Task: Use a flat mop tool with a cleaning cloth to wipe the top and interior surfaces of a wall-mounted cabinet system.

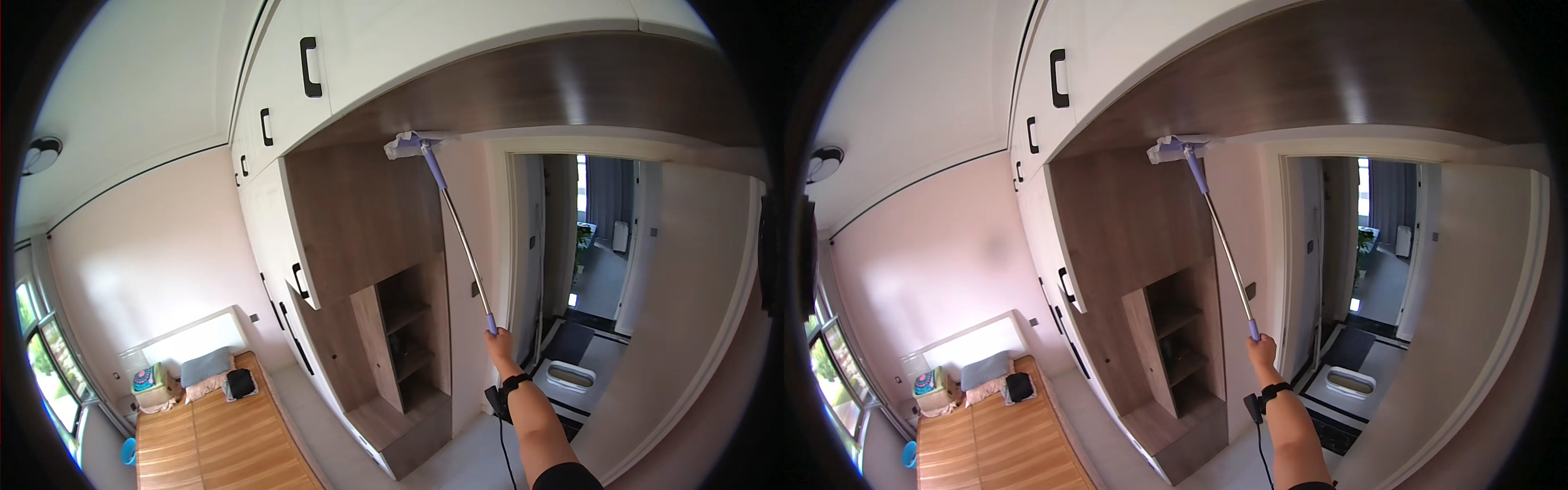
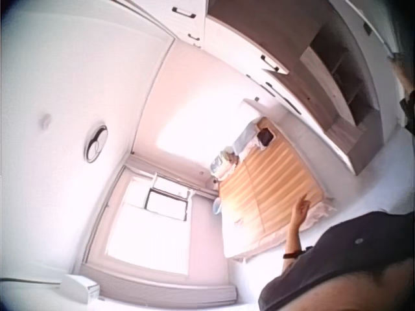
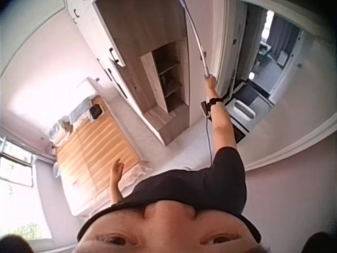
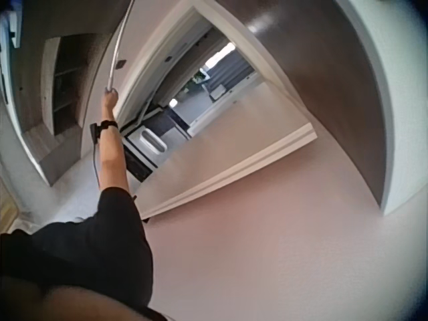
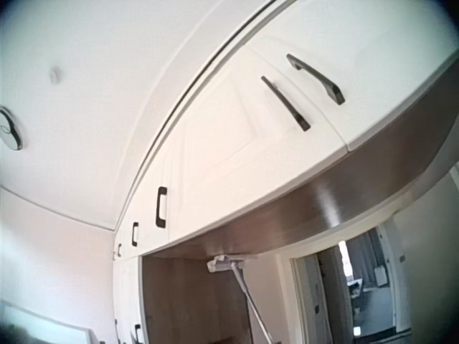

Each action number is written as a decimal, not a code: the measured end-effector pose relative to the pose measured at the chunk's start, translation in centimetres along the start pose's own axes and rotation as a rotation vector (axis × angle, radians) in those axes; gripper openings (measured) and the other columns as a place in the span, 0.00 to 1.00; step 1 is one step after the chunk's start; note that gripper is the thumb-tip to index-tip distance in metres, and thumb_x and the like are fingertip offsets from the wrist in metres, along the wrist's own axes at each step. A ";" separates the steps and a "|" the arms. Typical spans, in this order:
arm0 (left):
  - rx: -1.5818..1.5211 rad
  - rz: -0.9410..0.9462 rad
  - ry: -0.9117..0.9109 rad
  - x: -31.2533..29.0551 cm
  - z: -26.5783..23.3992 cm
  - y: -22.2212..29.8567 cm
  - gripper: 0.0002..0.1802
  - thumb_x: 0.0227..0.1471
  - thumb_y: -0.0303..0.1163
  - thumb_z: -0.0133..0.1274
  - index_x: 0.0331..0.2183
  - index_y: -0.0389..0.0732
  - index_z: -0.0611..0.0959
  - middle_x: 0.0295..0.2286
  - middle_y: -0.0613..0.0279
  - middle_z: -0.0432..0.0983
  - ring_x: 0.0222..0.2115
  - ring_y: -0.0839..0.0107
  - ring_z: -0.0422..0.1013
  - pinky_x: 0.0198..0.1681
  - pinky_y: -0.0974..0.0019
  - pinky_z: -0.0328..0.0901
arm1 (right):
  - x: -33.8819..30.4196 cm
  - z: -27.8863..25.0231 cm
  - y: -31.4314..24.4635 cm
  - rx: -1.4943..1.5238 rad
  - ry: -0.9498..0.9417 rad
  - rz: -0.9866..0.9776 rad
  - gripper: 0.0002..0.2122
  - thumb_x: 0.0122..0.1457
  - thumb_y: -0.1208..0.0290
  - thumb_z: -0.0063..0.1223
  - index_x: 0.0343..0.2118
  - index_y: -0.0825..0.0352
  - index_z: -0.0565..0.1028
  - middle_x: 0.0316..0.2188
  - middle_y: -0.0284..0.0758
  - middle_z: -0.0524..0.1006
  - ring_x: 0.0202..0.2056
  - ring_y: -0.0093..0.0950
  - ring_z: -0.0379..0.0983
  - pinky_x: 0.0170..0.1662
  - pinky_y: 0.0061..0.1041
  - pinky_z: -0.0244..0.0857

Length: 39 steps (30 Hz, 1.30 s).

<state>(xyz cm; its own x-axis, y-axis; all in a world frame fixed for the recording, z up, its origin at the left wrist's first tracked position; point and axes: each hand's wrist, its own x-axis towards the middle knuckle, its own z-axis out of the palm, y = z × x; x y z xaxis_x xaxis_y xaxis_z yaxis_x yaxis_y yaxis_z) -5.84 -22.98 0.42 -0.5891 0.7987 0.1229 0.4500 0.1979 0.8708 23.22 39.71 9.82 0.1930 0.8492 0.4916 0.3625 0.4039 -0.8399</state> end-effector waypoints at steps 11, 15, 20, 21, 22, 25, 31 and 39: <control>0.042 -0.089 0.219 -4.5 -2.2 -0.1 0.21 0.48 0.29 0.51 0.45 0.39 0.68 0.25 0.62 0.71 0.27 0.75 0.66 0.29 0.73 0.63 | 3.9 9.7 -1.2 -0.027 0.034 -0.098 0.14 0.44 0.62 0.54 0.18 0.71 0.71 0.12 0.40 0.70 0.17 0.35 0.68 0.23 0.31 0.61; 0.055 -0.125 0.233 -5.2 -2.1 0.4 0.21 0.48 0.30 0.51 0.46 0.40 0.68 0.26 0.63 0.71 0.26 0.76 0.65 0.27 0.74 0.63 | 4.1 10.9 -2.1 0.021 -0.006 -0.024 0.14 0.44 0.62 0.54 0.18 0.70 0.72 0.14 0.42 0.71 0.19 0.38 0.69 0.25 0.34 0.62; 0.159 -0.102 0.224 -5.6 -2.1 -1.7 0.21 0.48 0.30 0.51 0.45 0.41 0.68 0.26 0.63 0.71 0.26 0.76 0.65 0.27 0.74 0.62 | 5.0 10.1 -2.9 0.368 -0.266 0.304 0.14 0.43 0.60 0.54 0.21 0.70 0.74 0.17 0.44 0.73 0.24 0.42 0.71 0.29 0.35 0.64; 0.158 -0.124 0.211 -5.4 -2.1 -0.7 0.20 0.48 0.30 0.50 0.45 0.40 0.68 0.25 0.63 0.71 0.26 0.76 0.65 0.27 0.74 0.62 | 6.1 9.6 -2.1 0.206 -0.213 0.264 0.15 0.43 0.59 0.54 0.21 0.69 0.74 0.18 0.43 0.74 0.24 0.42 0.71 0.30 0.35 0.65; 0.158 -0.145 0.198 -5.0 -2.2 -0.1 0.20 0.49 0.31 0.50 0.45 0.40 0.68 0.25 0.62 0.70 0.26 0.75 0.65 0.27 0.74 0.62 | 7.1 9.3 -1.4 0.044 -0.159 0.226 0.15 0.43 0.59 0.53 0.22 0.69 0.75 0.18 0.43 0.74 0.25 0.42 0.72 0.30 0.35 0.65; 0.089 -0.099 0.222 -4.9 -1.8 0.2 0.18 0.49 0.31 0.49 0.44 0.39 0.69 0.25 0.62 0.70 0.26 0.74 0.65 0.28 0.73 0.62 | 7.7 5.7 -5.3 -0.100 -0.131 0.238 0.16 0.42 0.58 0.51 0.23 0.69 0.76 0.20 0.44 0.74 0.26 0.42 0.72 0.31 0.36 0.65; 0.167 -0.096 0.196 -2.9 -1.4 0.5 0.19 0.49 0.32 0.49 0.44 0.39 0.68 0.25 0.61 0.70 0.26 0.74 0.65 0.28 0.73 0.62 | 8.4 0.2 -6.5 -0.206 -0.011 0.144 0.12 0.44 0.62 0.48 0.24 0.66 0.75 0.22 0.41 0.75 0.27 0.41 0.72 0.31 0.34 0.65; 0.192 -0.039 0.139 -0.9 -0.5 -0.7 0.20 0.49 0.32 0.50 0.45 0.40 0.68 0.26 0.63 0.69 0.26 0.76 0.64 0.27 0.74 0.61 | 8.4 -3.8 -3.2 -0.216 0.079 0.132 0.12 0.41 0.61 0.49 0.22 0.66 0.75 0.21 0.42 0.74 0.25 0.41 0.71 0.28 0.37 0.64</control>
<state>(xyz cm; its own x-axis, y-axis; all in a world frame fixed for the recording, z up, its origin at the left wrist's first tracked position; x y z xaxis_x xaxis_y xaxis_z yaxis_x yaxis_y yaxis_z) -5.97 -24.15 -0.09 -0.6894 0.7050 0.1665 0.5363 0.3423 0.7715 27.18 44.25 17.51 0.3192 0.8570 0.4045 0.5137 0.2022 -0.8338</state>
